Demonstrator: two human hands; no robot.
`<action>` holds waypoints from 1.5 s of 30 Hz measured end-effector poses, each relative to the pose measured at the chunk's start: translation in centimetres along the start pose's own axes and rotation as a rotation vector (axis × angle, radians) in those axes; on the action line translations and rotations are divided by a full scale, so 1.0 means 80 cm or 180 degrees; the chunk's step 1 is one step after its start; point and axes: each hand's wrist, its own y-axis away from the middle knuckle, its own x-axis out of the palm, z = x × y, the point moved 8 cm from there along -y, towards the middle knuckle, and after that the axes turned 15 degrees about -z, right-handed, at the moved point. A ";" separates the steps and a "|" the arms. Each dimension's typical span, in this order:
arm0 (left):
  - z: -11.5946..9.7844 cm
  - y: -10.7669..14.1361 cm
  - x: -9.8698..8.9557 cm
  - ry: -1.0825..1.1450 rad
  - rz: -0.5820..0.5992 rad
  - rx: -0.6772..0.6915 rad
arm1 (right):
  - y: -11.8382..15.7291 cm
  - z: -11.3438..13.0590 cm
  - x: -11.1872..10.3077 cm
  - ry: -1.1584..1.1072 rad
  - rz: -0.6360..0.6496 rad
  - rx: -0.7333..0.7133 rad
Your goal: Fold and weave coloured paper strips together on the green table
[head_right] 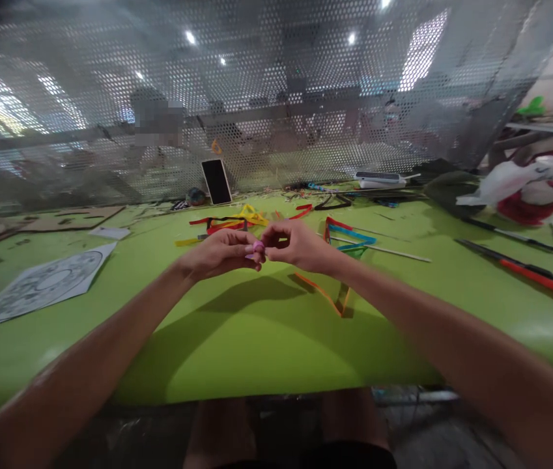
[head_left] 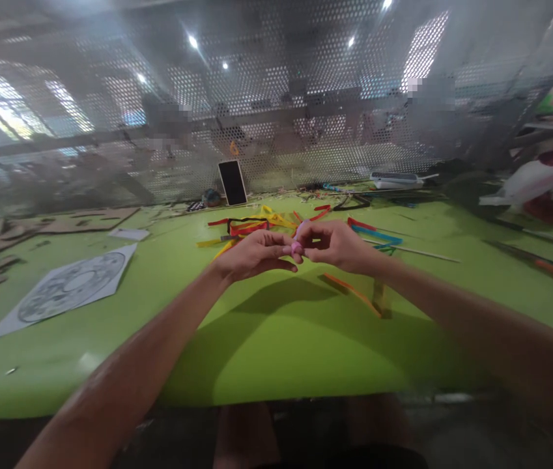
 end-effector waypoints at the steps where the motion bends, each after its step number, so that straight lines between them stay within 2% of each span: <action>1: 0.001 -0.001 0.000 0.0007 -0.0027 -0.0010 | 0.000 -0.002 -0.001 -0.0019 -0.0006 0.0013; 5: 0.004 -0.003 -0.001 -0.0052 -0.0082 -0.0048 | -0.002 -0.012 -0.004 -0.0007 -0.0036 0.0143; 11: -0.004 -0.001 0.002 -0.0173 -0.0220 0.0125 | 0.000 -0.018 -0.001 -0.0386 0.0066 0.0497; 15: -0.001 -0.001 0.000 -0.0269 -0.0324 -0.0074 | 0.001 -0.022 -0.001 -0.0402 -0.0061 0.0580; 19: -0.003 0.003 0.005 -0.0399 -0.0179 -0.0155 | 0.006 -0.024 0.003 -0.0338 -0.0040 0.0714; 25: -0.012 0.004 -0.002 -0.0286 -0.0268 -0.0022 | 0.008 -0.025 0.011 -0.0442 -0.0060 0.0700; 30: -0.006 -0.002 -0.011 -0.0092 -0.0415 0.0061 | 0.004 -0.026 0.007 -0.0571 -0.0269 0.0578; 35: -0.001 -0.005 -0.011 0.0009 -0.0367 0.0082 | 0.009 -0.029 0.012 -0.1314 0.0084 0.1096; 38: -0.003 -0.004 -0.010 -0.0024 -0.0418 0.0135 | 0.012 -0.031 0.013 -0.1372 0.0359 0.1260; 45: -0.007 -0.004 -0.012 0.0061 -0.0764 0.0154 | 0.009 -0.036 0.005 -0.1283 0.0290 0.1303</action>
